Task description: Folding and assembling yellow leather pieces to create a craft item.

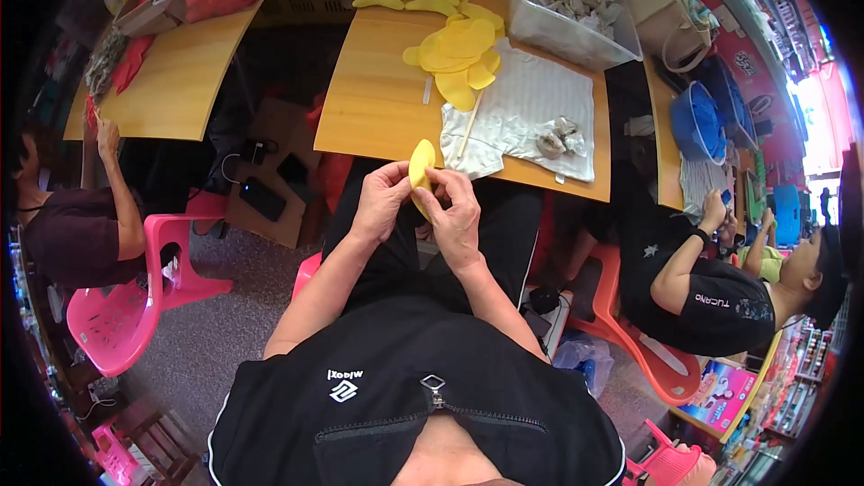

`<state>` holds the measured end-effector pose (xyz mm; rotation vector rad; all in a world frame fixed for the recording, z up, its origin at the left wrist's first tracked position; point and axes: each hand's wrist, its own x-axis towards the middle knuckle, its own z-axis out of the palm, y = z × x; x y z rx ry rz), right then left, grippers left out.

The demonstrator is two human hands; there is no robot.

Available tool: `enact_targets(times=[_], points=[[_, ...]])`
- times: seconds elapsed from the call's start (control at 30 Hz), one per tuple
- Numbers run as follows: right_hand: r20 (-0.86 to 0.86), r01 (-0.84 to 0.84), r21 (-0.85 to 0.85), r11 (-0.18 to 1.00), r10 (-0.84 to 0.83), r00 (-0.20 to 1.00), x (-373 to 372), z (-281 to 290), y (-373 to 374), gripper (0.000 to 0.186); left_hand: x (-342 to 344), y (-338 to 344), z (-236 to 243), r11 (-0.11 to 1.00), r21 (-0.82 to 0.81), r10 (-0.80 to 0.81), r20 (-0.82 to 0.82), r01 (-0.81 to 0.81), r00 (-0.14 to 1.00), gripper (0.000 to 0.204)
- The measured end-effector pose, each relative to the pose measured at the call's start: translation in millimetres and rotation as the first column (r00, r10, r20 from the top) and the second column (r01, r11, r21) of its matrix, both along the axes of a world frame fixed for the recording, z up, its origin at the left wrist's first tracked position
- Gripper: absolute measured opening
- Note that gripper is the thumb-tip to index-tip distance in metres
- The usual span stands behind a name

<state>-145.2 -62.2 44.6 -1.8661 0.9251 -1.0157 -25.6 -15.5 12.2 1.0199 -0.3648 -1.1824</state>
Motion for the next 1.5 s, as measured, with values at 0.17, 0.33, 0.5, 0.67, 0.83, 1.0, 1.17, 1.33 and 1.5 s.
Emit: enact_targets(times=[0.17, 0.33, 0.5, 0.67, 0.83, 1.0, 1.17, 1.33, 1.5], points=[[0.064, -0.014, 0.014, 1.000, 0.013, 0.998, -1, -8, -6, 0.016, 1, 0, -4, 0.999, 0.042, -0.031, -0.009, 0.031, 0.999, 0.020], [0.023, -0.022, -0.039, 0.999, 0.023, 0.999, -1, -10, -7, 0.012, -4, -3, 4, 0.998, 0.040, 0.039, 0.270, -0.052, 0.962, 0.014], [0.054, -0.057, 0.038, 0.998, 0.054, 0.997, 0, -10, -5, 0.012, 5, -2, -16, 0.997, -0.005, 0.075, 0.217, -0.075, 0.973, 0.012], [0.188, -0.142, 0.340, 0.930, 0.081, 0.979, 0, -14, -2, 0.012, -6, -6, -2, 0.991, -0.104, 0.091, 0.092, -0.082, 0.992, 0.016], [0.209, -0.188, 0.470, 0.863, 0.098, 0.973, 1, -18, 2, 0.013, -1, 0, -18, 0.993, -0.115, 0.020, 0.018, -0.018, 1.000, 0.015], [0.292, -0.212, 0.559, 0.801, 0.048, 0.955, 2, -21, 4, 0.015, -3, 2, -32, 0.991, -0.088, 0.114, 0.129, -0.103, 0.985, 0.016], [0.265, -0.200, 0.572, 0.795, 0.051, 0.963, 1, -21, 3, 0.015, -11, -4, -25, 0.983, -0.053, 0.183, 0.155, -0.177, 0.971, 0.017], [0.217, -0.204, 0.468, 0.860, 0.112, 0.970, -4, -33, 1, 0.014, -5, -3, -31, 0.996, -0.070, 0.068, 0.123, -0.059, 0.990, 0.018], [0.229, -0.050, 0.538, 0.841, -0.089, 0.969, -3, -37, -2, 0.013, -17, -2, -19, 0.984, -0.024, 0.177, 0.287, -0.178, 0.941, 0.013]])
